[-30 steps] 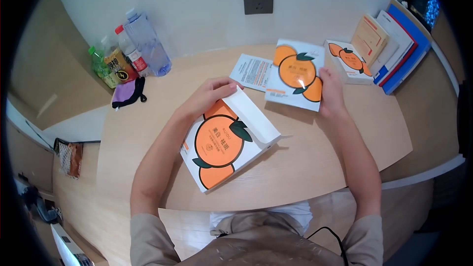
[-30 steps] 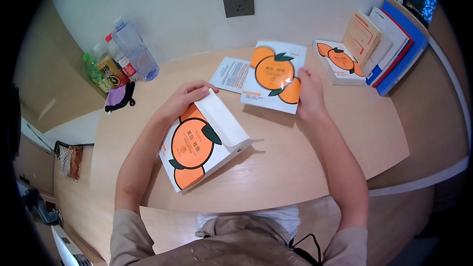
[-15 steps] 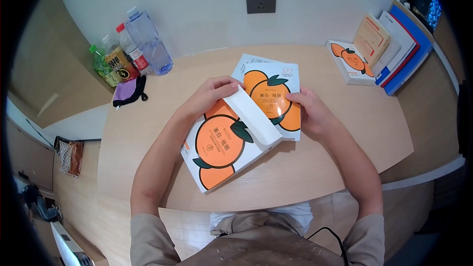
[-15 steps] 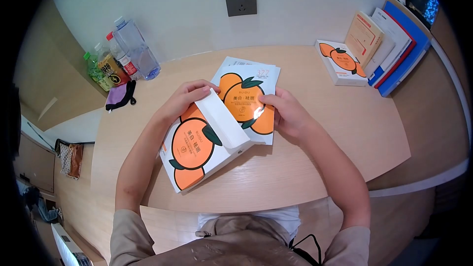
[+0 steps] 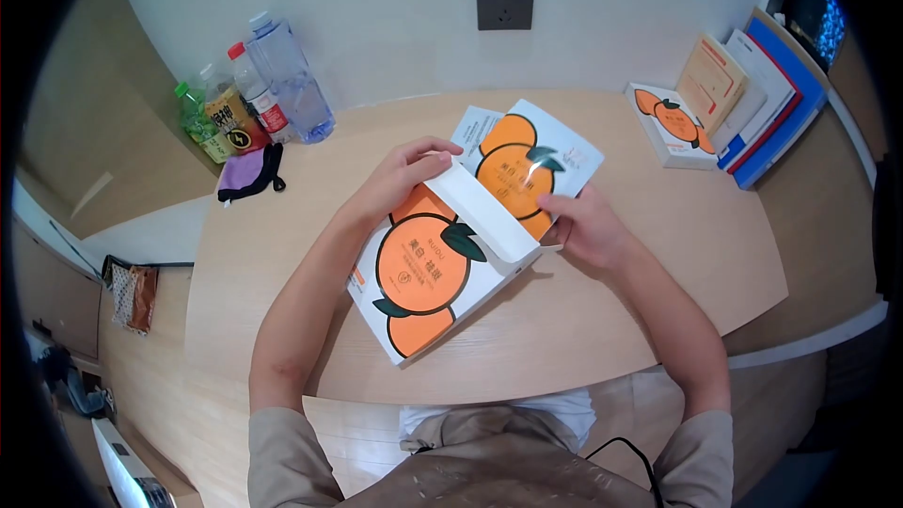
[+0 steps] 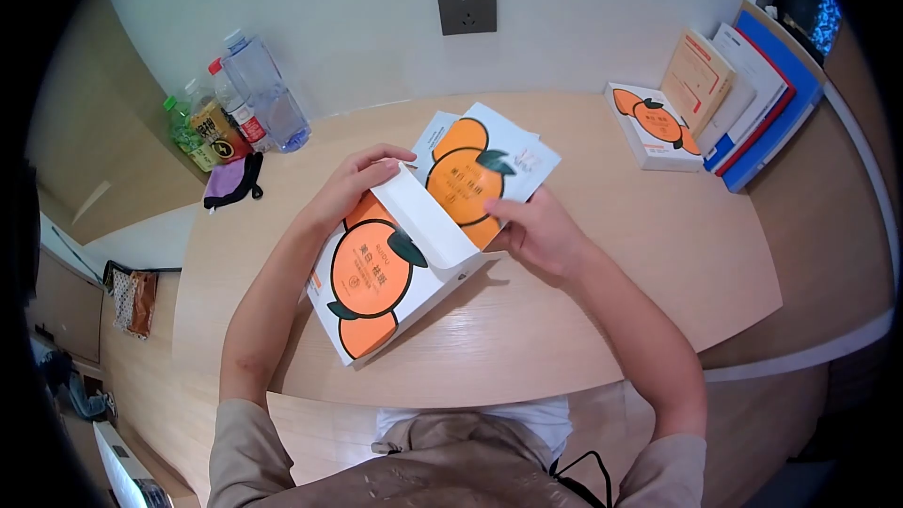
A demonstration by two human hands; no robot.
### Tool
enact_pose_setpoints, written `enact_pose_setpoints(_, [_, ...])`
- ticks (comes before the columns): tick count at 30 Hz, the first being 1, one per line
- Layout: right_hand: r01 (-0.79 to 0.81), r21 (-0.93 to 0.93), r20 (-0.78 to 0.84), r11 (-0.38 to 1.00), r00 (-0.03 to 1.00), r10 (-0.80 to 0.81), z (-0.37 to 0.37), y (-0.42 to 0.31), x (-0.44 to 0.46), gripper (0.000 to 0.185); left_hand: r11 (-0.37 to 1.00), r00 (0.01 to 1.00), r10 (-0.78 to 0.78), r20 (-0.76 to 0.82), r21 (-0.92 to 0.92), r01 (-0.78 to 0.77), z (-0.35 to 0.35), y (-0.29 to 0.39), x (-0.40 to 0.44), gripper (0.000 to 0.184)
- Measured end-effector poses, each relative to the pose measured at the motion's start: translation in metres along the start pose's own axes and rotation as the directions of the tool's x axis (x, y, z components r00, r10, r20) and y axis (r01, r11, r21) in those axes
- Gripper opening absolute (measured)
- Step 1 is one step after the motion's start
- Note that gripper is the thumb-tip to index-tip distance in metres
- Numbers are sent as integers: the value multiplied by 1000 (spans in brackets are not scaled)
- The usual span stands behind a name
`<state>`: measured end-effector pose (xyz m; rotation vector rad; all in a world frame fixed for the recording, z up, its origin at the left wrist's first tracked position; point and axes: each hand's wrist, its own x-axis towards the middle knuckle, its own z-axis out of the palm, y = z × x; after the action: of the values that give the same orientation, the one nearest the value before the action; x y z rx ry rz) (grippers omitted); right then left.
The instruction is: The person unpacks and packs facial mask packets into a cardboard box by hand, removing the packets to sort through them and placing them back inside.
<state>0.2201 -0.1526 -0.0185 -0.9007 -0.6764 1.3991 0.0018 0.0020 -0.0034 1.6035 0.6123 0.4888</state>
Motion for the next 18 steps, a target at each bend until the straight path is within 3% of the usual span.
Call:
enact_pose_setpoints(2, [-70,-127,120,989,989,86,6,-1,-4,52,999,999,-27,-27,-20,26,1,2,-1,31])
enact_pose_setpoints(4, [-107,-147,119,983,985,125,6,-3,-5,60,1000,999,-27,-24,-1,27,2,1,-1,32])
enact_pose_setpoints(7, [-5,-104,36,995,999,9,8,-2,-5,55,999,999,-42,-18,29,43,4,4,-2,31])
enact_pose_setpoints(9, [89,-14,-117,996,989,-90,12,-6,-6,51,997,998,-57,-15,42,58,5,5,-2,31])
enact_pose_setpoints(13, [190,-70,-174,979,964,-199,9,-2,-2,44,998,999,-52,-6,23,53,5,4,-2,30])
enact_pose_setpoints(16, [122,-112,-126,986,983,-136,8,3,-4,46,999,999,-42,3,25,42,3,0,0,30])
enact_pose_setpoints(18, [-51,-211,0,976,999,52,16,5,-9,46,999,999,-33,14,29,32,2,0,0,30])
